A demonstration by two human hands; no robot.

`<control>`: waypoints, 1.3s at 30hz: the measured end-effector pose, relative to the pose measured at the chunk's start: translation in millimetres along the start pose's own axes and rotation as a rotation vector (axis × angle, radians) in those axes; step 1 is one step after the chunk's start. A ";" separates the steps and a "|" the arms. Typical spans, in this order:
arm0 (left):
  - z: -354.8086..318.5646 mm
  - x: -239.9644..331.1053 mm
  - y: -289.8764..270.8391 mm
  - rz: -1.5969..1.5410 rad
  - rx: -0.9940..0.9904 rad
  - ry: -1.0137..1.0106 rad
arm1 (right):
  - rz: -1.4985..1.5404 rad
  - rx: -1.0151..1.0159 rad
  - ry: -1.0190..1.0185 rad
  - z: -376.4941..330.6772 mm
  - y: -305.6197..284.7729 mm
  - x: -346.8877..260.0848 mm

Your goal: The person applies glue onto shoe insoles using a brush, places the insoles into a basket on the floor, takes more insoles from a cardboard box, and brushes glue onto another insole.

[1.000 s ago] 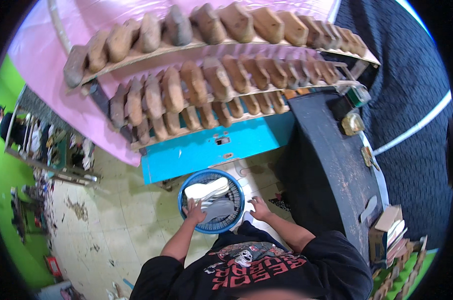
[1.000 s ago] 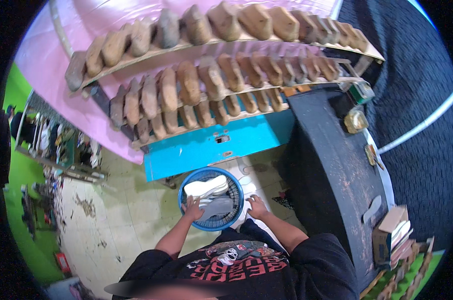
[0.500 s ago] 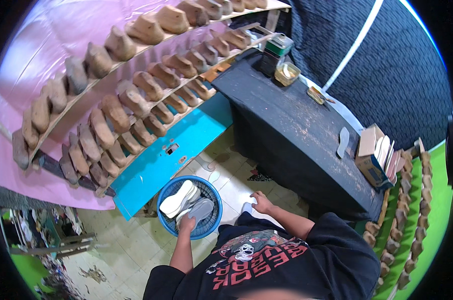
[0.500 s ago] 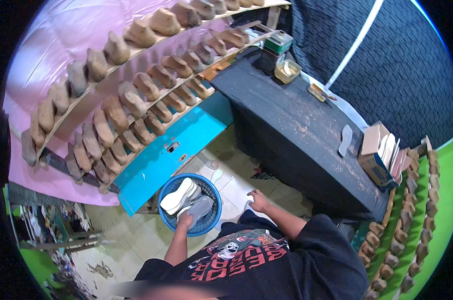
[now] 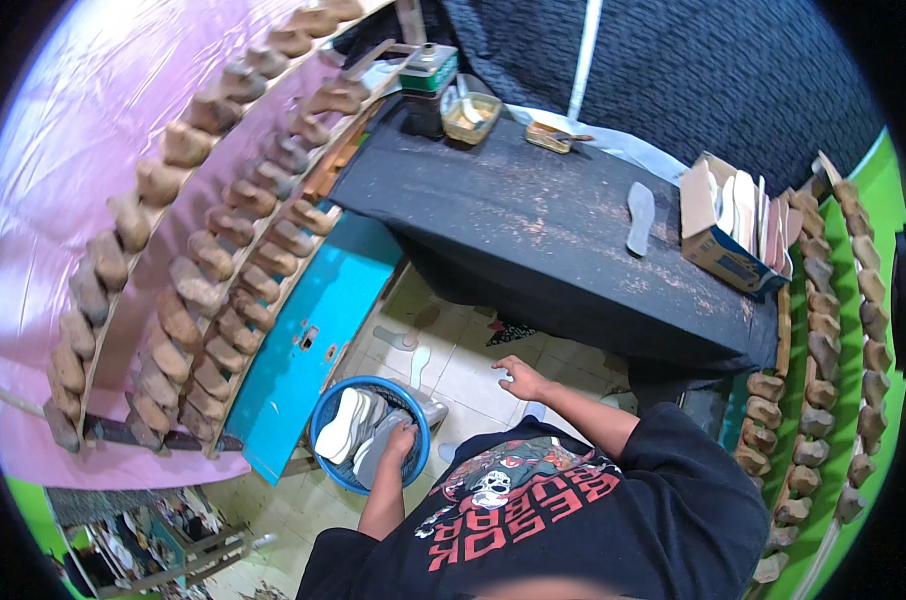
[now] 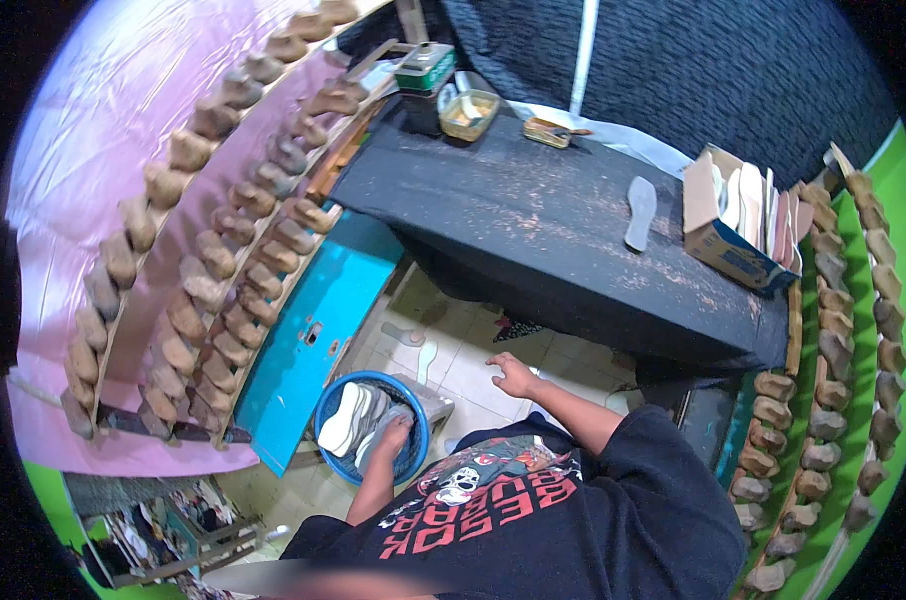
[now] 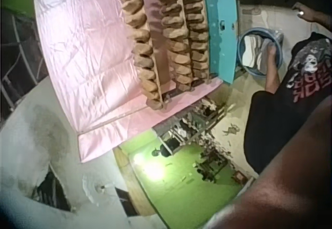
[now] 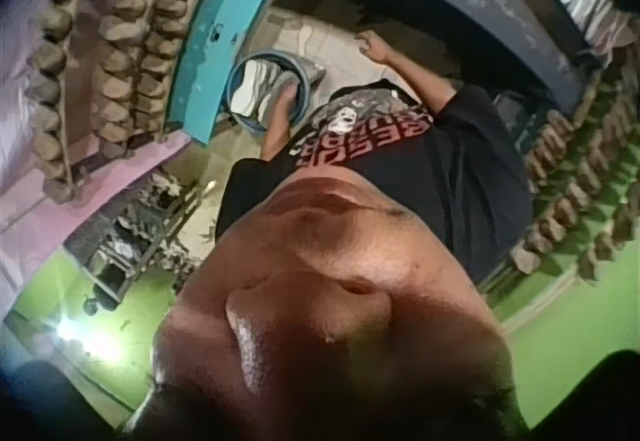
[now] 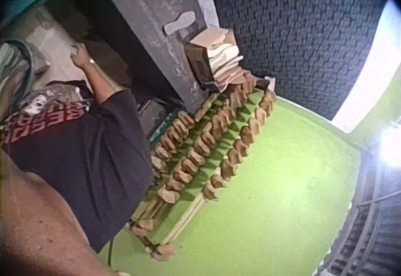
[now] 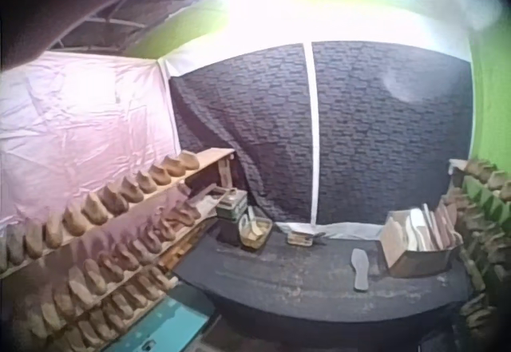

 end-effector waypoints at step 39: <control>75.9 613.1 42.8 -0.452 -0.589 0.764 | 0.555 0.686 0.012 -5.4 -315.6 -38.7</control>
Point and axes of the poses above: each hand's wrist, its own z-axis towards the middle knuckle, its own y-axis out of the palm, x = y × z, the point moved 10 cm from there along z, towards the middle knuckle, and after that the axes turned 11 degrees about z, right-handed, at the moved point
